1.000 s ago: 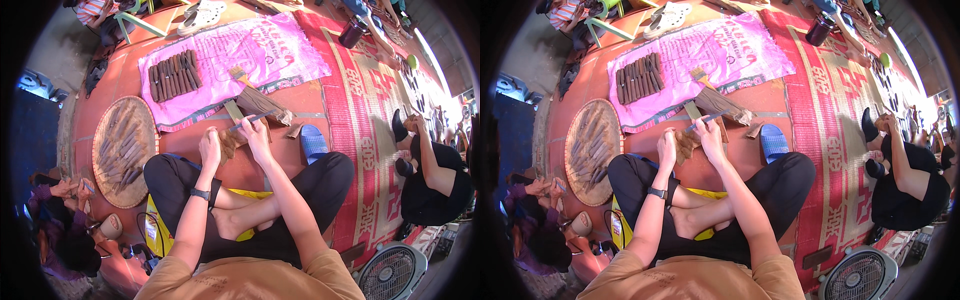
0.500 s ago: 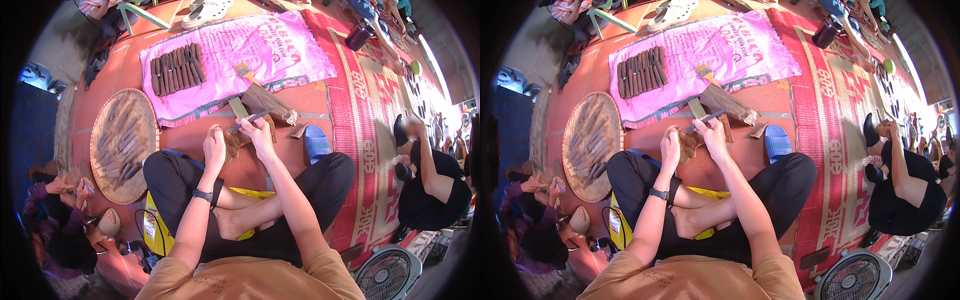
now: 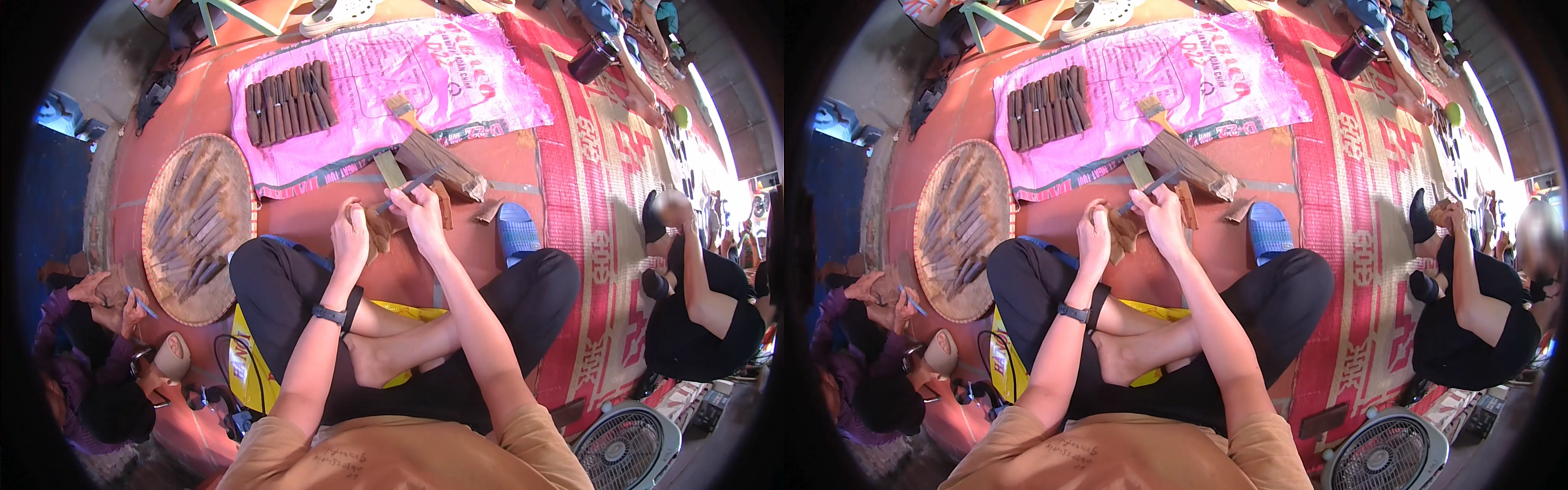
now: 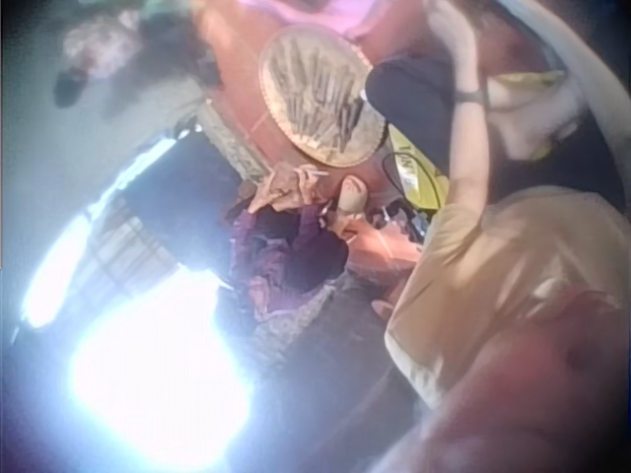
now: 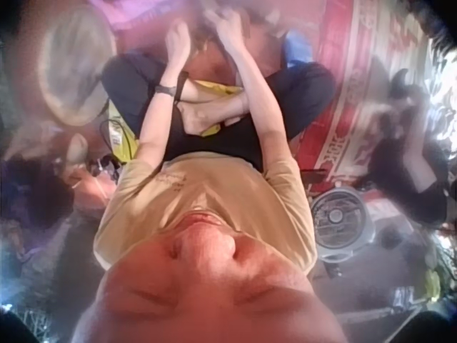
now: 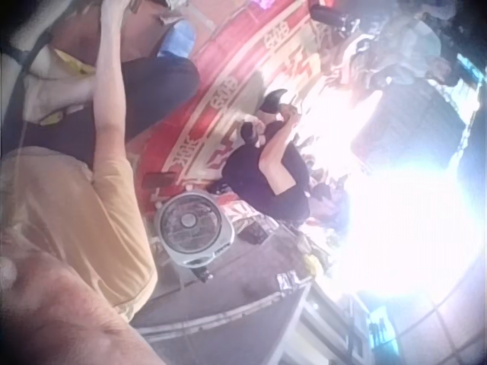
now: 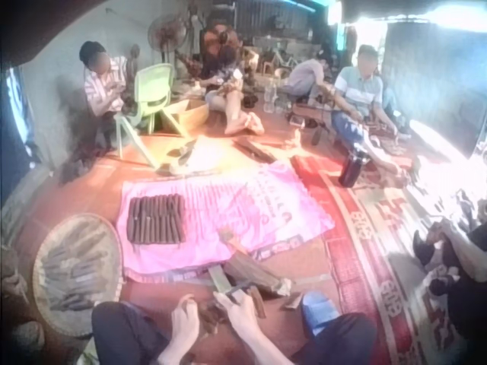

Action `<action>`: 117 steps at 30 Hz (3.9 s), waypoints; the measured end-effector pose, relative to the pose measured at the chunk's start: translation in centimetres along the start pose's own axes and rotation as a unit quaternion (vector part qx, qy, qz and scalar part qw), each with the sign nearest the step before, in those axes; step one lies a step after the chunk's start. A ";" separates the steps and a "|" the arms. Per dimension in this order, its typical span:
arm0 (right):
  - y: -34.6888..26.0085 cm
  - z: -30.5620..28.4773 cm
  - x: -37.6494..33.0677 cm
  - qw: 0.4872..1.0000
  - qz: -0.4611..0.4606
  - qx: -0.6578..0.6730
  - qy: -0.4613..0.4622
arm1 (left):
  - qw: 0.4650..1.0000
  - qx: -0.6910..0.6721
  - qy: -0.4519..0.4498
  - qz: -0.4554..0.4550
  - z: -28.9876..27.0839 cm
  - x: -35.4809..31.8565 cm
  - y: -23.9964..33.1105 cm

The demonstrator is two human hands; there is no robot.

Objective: The person sits on the floor and uses a small knife to carve and shape a piece of wood held in their left hand. They repeatedly scrape the surface of the wood to remove shavings, refining its shape. Finished wooden pieces are visible on a woven tray nearby.

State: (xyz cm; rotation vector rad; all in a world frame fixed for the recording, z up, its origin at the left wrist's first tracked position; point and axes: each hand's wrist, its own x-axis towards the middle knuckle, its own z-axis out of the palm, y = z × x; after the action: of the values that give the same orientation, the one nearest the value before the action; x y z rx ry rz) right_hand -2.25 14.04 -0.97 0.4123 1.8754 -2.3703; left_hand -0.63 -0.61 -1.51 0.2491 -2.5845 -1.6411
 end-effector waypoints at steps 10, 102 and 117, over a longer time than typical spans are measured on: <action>0.0 0.1 0.0 1.000 -0.009 0.025 0.007 | 1.000 -0.004 0.002 -0.003 0.0 0.0 0.3; 0.7 -0.8 -0.9 0.995 -0.099 0.005 0.021 | 0.995 -0.075 -0.071 -0.005 0.3 2.4 -2.9; 1.0 -1.0 -0.8 0.997 -0.075 0.036 -0.010 | 0.994 -0.074 -0.068 -0.040 -0.5 1.2 -1.2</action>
State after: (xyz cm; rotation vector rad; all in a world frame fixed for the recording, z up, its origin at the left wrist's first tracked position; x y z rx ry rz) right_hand -1.07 14.72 -1.92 0.2613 1.8795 -2.5322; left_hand -1.66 -1.77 -2.39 0.2414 -2.5614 -1.9318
